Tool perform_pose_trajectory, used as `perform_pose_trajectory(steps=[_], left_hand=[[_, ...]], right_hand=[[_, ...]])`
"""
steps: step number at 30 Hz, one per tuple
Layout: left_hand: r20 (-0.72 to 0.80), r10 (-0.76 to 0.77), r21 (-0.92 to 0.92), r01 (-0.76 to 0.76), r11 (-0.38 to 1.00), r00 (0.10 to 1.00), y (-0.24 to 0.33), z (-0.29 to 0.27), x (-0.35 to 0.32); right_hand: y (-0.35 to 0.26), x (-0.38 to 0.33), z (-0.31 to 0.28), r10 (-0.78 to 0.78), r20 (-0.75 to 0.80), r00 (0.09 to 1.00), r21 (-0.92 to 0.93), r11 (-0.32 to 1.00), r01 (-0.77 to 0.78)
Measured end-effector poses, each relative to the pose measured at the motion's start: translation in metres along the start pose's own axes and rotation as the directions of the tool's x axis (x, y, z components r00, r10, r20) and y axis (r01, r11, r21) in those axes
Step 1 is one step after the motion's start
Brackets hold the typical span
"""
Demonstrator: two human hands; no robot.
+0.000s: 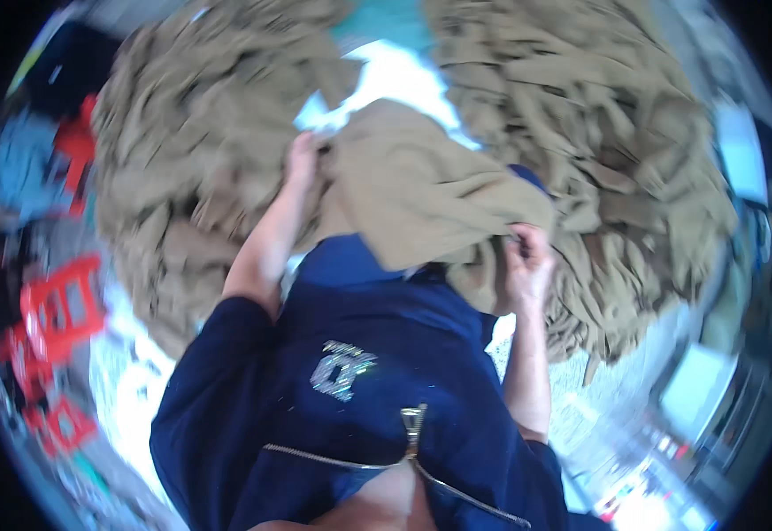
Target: Inspecting and trimming threads or processing buttons on garments using a small hand tool.
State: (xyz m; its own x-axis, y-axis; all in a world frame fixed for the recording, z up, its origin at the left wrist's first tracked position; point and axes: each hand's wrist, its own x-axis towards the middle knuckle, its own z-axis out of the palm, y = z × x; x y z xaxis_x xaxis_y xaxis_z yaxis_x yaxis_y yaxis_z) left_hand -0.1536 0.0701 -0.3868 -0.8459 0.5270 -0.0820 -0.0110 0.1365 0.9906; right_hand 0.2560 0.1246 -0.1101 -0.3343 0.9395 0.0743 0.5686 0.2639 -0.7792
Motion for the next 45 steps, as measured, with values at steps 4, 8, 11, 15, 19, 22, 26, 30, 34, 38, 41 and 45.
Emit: perform_pose_trajectory(steps=[4,8,11,15,19,22,26,30,34,38,41,45], left_hand=[[0.282,-0.091,-0.329,0.186,0.926,0.955,0.016,-0.069,0.039],[0.306,0.315,-0.152,-0.281,0.948,0.898,0.165,-0.091,0.073],[0.555,0.3,-0.311,-0.14,0.94,0.776,0.353,-0.066,-0.003],[0.87,0.24,-0.232,-0.073,0.97,0.431,0.486,-0.045,-0.13],[0.944,0.326,-0.271,-0.452,0.85,0.048,0.496,0.026,-0.174],[0.974,0.04,0.041,-0.345,0.938,0.223,0.441,0.059,-0.156],[0.96,-0.128,0.126,0.022,0.992,0.25,0.352,0.058,-0.101],[0.914,-0.215,0.137,0.237,0.962,0.343,0.322,0.02,-0.076],[0.901,-0.211,0.115,0.261,0.958,0.379,0.318,0.002,-0.097],[0.836,-0.329,0.344,0.048,0.938,0.44,0.27,-0.005,-0.098],[0.788,-0.243,0.21,0.124,0.97,0.565,0.256,-0.011,-0.104],[0.702,0.02,-0.237,0.206,0.949,0.712,0.297,-0.008,-0.103]], right_hand=[[0.019,-0.003,-0.035,0.129,-0.314,0.941,0.359,0.933,-0.008],[-0.04,-0.016,-0.096,0.005,-0.561,0.828,0.464,0.83,0.31],[-0.086,-0.035,-0.144,-0.245,-0.677,0.693,0.343,0.728,0.593],[-0.132,-0.043,-0.155,-0.472,-0.588,0.657,0.529,0.391,0.753],[-0.148,-0.015,-0.111,-0.656,0.017,0.755,0.559,0.632,0.537],[-0.128,0.01,-0.05,-0.462,0.341,0.819,0.476,0.836,0.273],[-0.094,0.033,-0.014,-0.212,0.334,0.919,0.564,0.826,-0.014],[-0.053,0.07,-0.01,-0.034,0.396,0.917,0.739,0.604,-0.297],[-0.049,0.079,-0.001,-0.042,0.378,0.925,0.757,0.589,-0.283],[-0.044,0.081,-0.003,-0.003,0.356,0.934,0.812,0.495,-0.308],[-0.032,0.08,-0.005,0.093,0.296,0.951,0.834,0.459,-0.305],[-0.032,0.091,-0.029,0.093,0.062,0.994,0.803,0.587,-0.105]])
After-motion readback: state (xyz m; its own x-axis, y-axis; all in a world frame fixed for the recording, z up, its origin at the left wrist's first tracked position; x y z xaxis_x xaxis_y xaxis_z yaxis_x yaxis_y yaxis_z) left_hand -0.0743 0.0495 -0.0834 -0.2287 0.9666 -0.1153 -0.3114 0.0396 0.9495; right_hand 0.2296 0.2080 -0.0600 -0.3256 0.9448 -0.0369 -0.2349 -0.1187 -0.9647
